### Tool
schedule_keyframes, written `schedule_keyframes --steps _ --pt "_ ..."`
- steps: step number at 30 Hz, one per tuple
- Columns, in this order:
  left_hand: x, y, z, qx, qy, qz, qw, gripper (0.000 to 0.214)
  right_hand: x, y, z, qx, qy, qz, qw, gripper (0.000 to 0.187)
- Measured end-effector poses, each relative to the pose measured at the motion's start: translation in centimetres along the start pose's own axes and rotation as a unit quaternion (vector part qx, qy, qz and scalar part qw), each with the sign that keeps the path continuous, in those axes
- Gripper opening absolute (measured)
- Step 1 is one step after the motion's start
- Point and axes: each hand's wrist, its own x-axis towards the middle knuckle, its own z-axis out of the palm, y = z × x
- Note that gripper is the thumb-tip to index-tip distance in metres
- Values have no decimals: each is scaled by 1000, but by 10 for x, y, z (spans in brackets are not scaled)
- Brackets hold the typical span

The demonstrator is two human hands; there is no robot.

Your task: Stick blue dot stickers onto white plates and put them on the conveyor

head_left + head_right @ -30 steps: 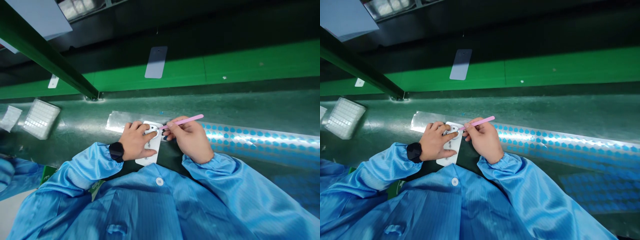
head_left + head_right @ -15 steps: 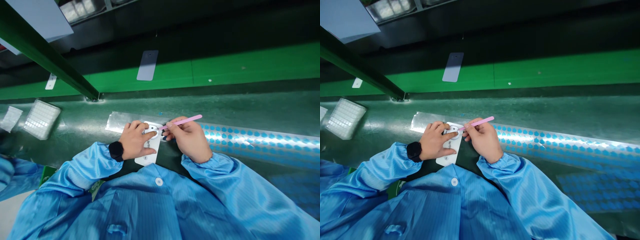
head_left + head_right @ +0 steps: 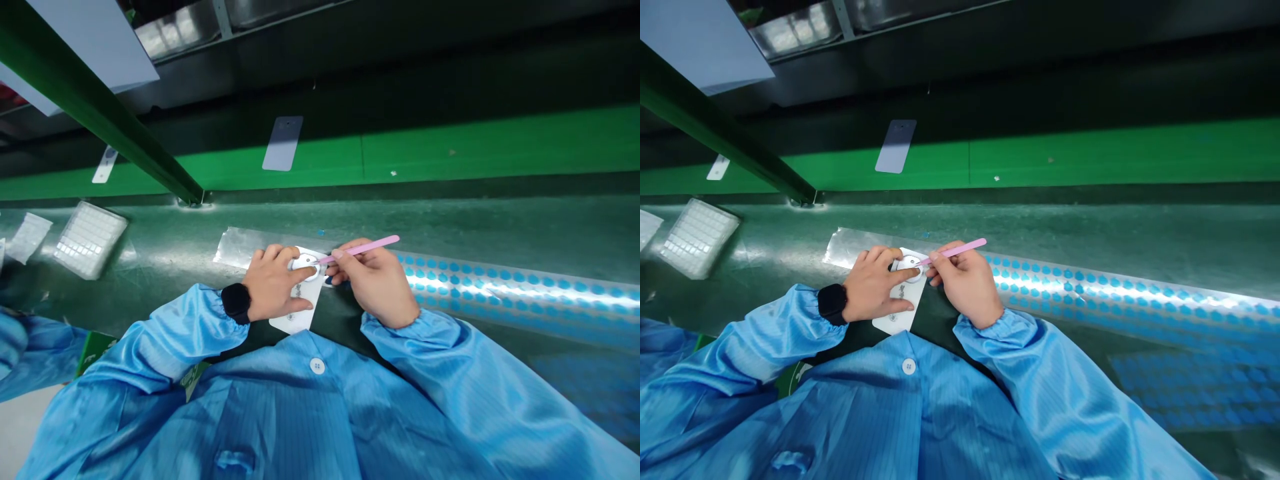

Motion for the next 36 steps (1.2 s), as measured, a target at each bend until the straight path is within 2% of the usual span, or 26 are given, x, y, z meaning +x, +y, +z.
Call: schedule_keyframes --steps 6,10,15,19,22,25,26,29,32,36 --pt "0 -3 2 -12 0 8 1000 57 1 -1 0 19 1 8 1000 44" --pt "2 -5 5 -28 18 10 999 68 2 -1 0 45 -6 18 999 44" --pt "12 0 1 -46 2 -14 999 82 4 -9 -2 153 -8 43 987 43" --pt "26 -6 -5 -94 3 -45 995 74 7 -14 -11 235 -18 67 969 39" --pt "52 -23 -18 -133 28 -56 989 56 9 -13 -16 249 -45 64 965 35" --pt "101 -44 -45 -123 96 -73 985 43 9 -13 -17 252 -60 62 964 33" --pt "119 -51 -56 -106 122 -93 982 43 9 -14 -17 256 -60 64 963 33" --pt "163 -76 -88 -51 186 -217 957 41 7 -16 -15 273 -50 74 958 34" --pt "176 -104 -103 -46 197 -280 938 41 5 -17 -14 290 -52 84 952 38" --pt "165 -144 -96 -56 147 -313 937 45 5 -16 -16 297 -67 88 949 39"
